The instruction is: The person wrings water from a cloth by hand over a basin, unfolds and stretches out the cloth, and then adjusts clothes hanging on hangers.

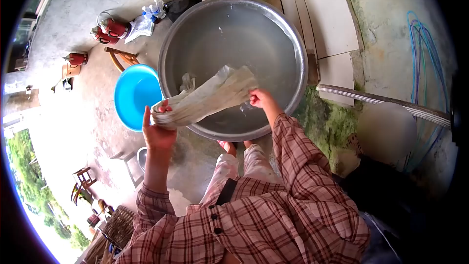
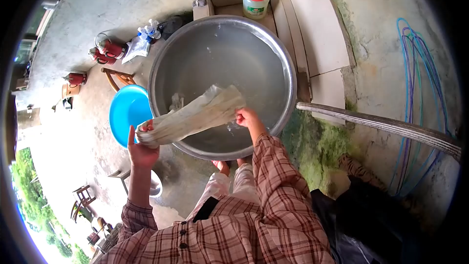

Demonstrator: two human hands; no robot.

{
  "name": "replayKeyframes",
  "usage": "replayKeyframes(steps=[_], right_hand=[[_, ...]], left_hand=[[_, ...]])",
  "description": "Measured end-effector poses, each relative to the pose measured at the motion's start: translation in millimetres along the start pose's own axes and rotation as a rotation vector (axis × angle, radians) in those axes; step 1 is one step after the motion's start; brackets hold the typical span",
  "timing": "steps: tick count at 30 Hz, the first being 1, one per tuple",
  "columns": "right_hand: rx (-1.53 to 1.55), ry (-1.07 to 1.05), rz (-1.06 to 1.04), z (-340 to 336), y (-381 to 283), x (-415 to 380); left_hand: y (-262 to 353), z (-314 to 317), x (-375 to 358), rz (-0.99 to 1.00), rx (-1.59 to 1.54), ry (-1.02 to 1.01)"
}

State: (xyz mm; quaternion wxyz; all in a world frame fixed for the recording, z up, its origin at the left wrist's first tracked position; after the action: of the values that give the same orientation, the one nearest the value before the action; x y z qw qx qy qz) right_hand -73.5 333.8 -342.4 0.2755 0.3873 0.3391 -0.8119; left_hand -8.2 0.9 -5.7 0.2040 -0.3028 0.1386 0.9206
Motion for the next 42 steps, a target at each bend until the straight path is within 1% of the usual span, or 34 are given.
replayKeyframes(steps=[1, 2, 4, 5, 6, 9, 12, 15, 17, 19, 21, 23, 26, 27, 29, 30, 31, 33, 34, 35, 36, 37, 38, 39, 40, 41, 42], right_hand=[[-0.039, -0.003, 0.025, -14, -5, 17], [-0.186, 0.051, -0.159, -9, -25, 7], [-0.471, 0.171, -0.504, 20, -74, -58], [-0.543, 0.251, -0.712, 31, -104, -80], [-0.558, 0.39, -0.848, 19, -158, -94], [-0.724, 0.418, -1.218, 50, -189, -116], [-0.831, 0.464, -0.785, 41, -168, -99], [-1.263, 0.817, -1.027, 12, -104, -59], [-1.308, 0.237, -0.897, 50, -90, -110], [-1.099, -0.221, -1.012, 93, -59, -144], [-1.11, -0.736, -1.209, 155, -51, -209], [-0.971, -0.953, -1.246, 192, -42, -249], [-1.198, -0.818, -1.067, 215, -57, -257], [-1.267, -0.779, -1.137, 223, -61, -258], [-1.402, -0.704, -1.269, 239, -69, -260], [-1.537, -0.601, -1.23, 254, -84, -274], [-1.471, -0.612, -1.287, 265, -97, -278], [-1.361, -0.619, -1.475, 289, -115, -301], [-1.377, -0.602, -1.473, 297, -119, -309], [-1.4, -0.585, -1.478, 306, -124, -319], [-1.399, -0.6, -1.485, 314, -129, -328], [-1.36, -0.661, -1.542, 317, -133, -330], [-1.386, -0.671, -1.583, 321, -137, -334], [-1.411, -0.681, -1.625, 325, -141, -339], [-1.441, -0.682, -1.708, 330, -145, -346], [-1.513, -0.653, -1.719, 331, -147, -347], [-1.497, -0.673, -1.701, 332, -152, -346]], left_hand=[[3, 3, -3, 0.05, -0.003, 0.052], [5, 4, -8, 0.102, -0.009, 0.107], [7, 3, -25, 0.126, -0.02, 0.202], [6, 2, -24, 0.134, -0.029, 0.231], [-12, -13, 3, 0.111, -0.071, 0.164], [-6, -16, 6, 0.155, -0.075, 0.061], [-7, -5, 7, 0.129, -0.079, 0.043], [-27, -10, 18, 0.1, 0.003, 0.036], [-48, -12, 32, 0.05, -0.013, 0.037], [-67, -4, 40, 0.017, 0.006, 0.009], [-84, 12, 40, -0.027, 0.007, 0.022], [-89, 22, 44, -0.052, 0.023, -0.047], [-86, 72, 26, -0.095, 0.333, 0.037], [-80, 68, 30, -0.076, 0.523, -0.007], [-70, 80, 24, 0.023, 0.888, 0.081], [-68, 93, 21, 0.091, 0.959, 0.095], [-59, 97, 22, 0.157, 1.093, 0.112], [-43, 125, 11, 0.187, 1.185, 0.1], [-34, 132, 8, 0.177, 1.249, 0.156], [-29, 130, 11, 0.258, 1.252, 0.174], [-32, 143, 1, 0.374, 1.263, 0.222], [-34, 160, -11, 0.49, 1.271, 0.268], [-30, 162, -16, 0.593, 1.355, 0.306], [-24, 163, -18, 0.64, 1.499, 0.321], [-15, 163, -23, 0.589, 1.549, 0.339], [-7, 162, -25, 0.539, 1.596, 0.354], [-1, 154, -21, 0.568, 1.593, 0.355]])
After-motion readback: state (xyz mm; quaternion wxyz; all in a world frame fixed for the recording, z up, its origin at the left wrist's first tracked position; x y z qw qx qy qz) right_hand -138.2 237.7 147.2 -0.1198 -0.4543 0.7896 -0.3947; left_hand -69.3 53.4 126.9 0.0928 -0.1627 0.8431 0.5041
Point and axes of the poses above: each hand's wrist, its own x-axis towards the middle knuckle, its own z-axis out of the palm, y = z × x, the point moved 1 cm from there along x, towards the middle knuckle, and after that the axes turned 13 degrees about -z, right-handed, at the moved point
